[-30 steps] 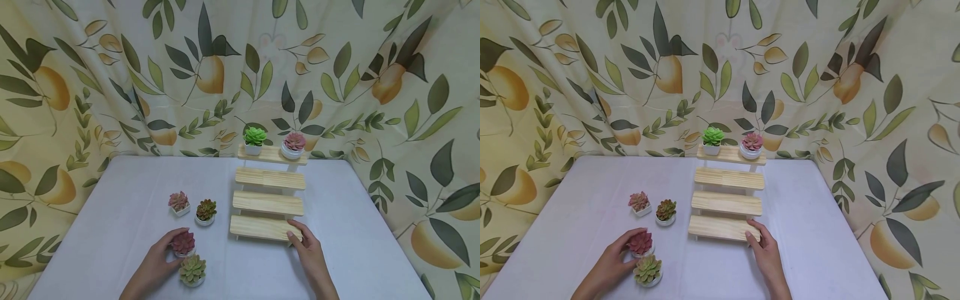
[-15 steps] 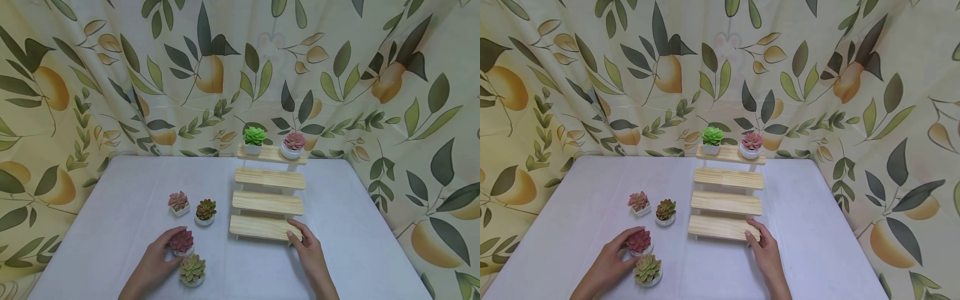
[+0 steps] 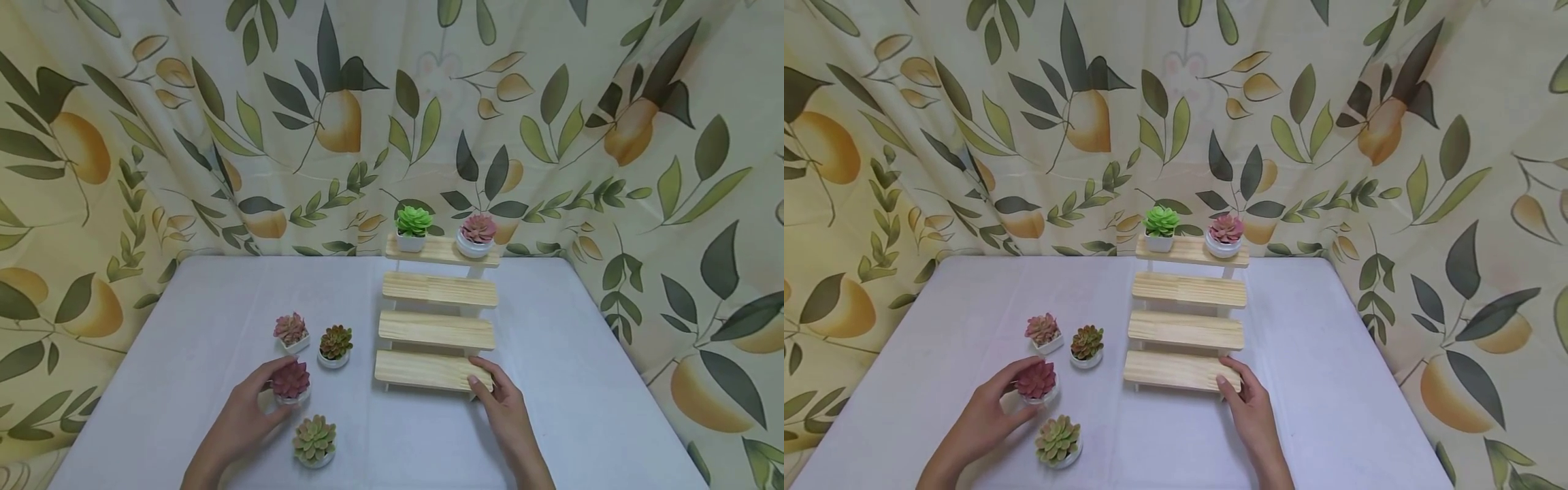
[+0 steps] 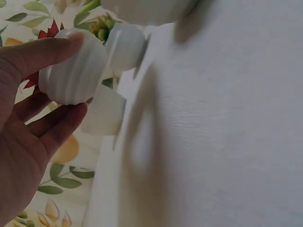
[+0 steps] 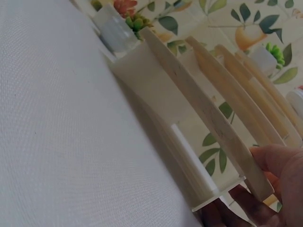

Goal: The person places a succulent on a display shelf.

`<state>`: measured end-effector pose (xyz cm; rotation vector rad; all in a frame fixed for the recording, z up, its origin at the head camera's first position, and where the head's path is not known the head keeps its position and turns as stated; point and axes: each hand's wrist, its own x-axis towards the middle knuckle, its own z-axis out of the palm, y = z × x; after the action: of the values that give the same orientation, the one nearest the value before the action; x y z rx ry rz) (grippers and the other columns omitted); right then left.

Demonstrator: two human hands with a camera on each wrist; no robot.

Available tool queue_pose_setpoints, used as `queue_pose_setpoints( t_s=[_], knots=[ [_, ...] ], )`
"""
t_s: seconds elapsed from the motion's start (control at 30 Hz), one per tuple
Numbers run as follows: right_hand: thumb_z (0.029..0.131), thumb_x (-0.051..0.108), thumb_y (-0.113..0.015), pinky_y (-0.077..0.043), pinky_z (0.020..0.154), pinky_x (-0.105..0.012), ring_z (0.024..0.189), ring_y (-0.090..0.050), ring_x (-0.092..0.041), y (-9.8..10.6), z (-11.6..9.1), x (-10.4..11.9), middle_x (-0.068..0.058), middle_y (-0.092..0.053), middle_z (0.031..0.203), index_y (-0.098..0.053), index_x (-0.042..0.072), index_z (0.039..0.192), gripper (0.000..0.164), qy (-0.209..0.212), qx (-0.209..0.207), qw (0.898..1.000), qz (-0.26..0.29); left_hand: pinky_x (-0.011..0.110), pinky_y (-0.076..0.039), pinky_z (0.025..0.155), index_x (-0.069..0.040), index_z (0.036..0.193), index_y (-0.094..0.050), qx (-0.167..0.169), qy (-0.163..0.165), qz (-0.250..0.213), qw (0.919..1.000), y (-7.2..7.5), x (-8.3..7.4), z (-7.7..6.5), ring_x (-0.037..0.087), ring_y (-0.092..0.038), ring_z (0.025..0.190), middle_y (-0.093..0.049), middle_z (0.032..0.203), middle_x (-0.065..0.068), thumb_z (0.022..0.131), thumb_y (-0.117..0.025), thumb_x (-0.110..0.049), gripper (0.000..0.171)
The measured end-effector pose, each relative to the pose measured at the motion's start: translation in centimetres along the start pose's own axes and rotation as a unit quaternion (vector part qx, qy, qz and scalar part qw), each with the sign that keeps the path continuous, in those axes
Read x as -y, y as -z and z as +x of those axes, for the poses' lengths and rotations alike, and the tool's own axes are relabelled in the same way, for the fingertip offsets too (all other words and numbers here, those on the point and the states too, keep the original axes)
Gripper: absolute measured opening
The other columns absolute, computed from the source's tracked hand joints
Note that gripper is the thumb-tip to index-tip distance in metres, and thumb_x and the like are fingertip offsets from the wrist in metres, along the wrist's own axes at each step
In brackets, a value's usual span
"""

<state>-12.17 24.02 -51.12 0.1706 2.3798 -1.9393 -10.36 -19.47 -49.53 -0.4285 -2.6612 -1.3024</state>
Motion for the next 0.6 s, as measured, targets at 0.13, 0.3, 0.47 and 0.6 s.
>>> queue_pose_setpoints(
  t_s=[0.13,0.3,0.47,0.6],
  knots=[
    [0.103,0.035,-0.066,-0.027,0.117,-0.035,0.155,-0.017,-0.026,0.0,0.0,-0.1,-0.008,-0.033,0.164,-0.054,0.012,0.148,0.052,-0.004,-0.004,1.0,-0.004,0.042,-0.057,0.091,-0.017,0.145,-0.056,0.003,-0.011,0.008,0.9999,0.7,-0.4,0.7,0.014,-0.061,0.117,-0.062,0.134,-0.007,0.073,-0.094,-0.001,0.082],
    [0.103,0.032,-0.068,-0.034,0.104,-0.012,0.153,-0.022,-0.026,0.0,0.0,-0.4,-0.007,-0.039,0.161,-0.055,0.011,0.147,0.051,0.002,-0.012,1.0,0.003,0.043,-0.056,0.093,-0.018,0.146,-0.056,0.003,-0.028,0.01,0.9995,1.4,-1.2,1.8,0.013,-0.061,0.116,-0.061,0.135,-0.007,0.074,-0.093,-0.002,0.083],
    [0.102,0.028,-0.069,-0.035,0.102,-0.009,0.153,-0.024,-0.027,0.0,0.0,-0.6,-0.008,-0.042,0.159,-0.056,0.009,0.146,0.049,0.016,-0.014,1.0,0.008,0.038,-0.054,0.096,-0.018,0.148,-0.055,0.01,-0.043,0.0,0.999,1.8,-2.0,3.1,0.017,-0.057,0.127,-0.058,0.144,-0.003,0.076,-0.093,-0.004,0.083],
    [0.102,0.03,-0.069,-0.034,0.103,-0.01,0.153,-0.024,-0.026,0.1,0.1,-0.6,-0.006,-0.042,0.159,-0.056,0.011,0.146,0.049,0.014,-0.014,1.0,0.004,0.036,-0.054,0.096,-0.019,0.147,-0.055,0.02,-0.069,-0.005,0.9974,1.9,-2.8,4.5,0.018,-0.057,0.128,-0.058,0.144,-0.003,0.075,-0.094,-0.005,0.083]
  ],
)
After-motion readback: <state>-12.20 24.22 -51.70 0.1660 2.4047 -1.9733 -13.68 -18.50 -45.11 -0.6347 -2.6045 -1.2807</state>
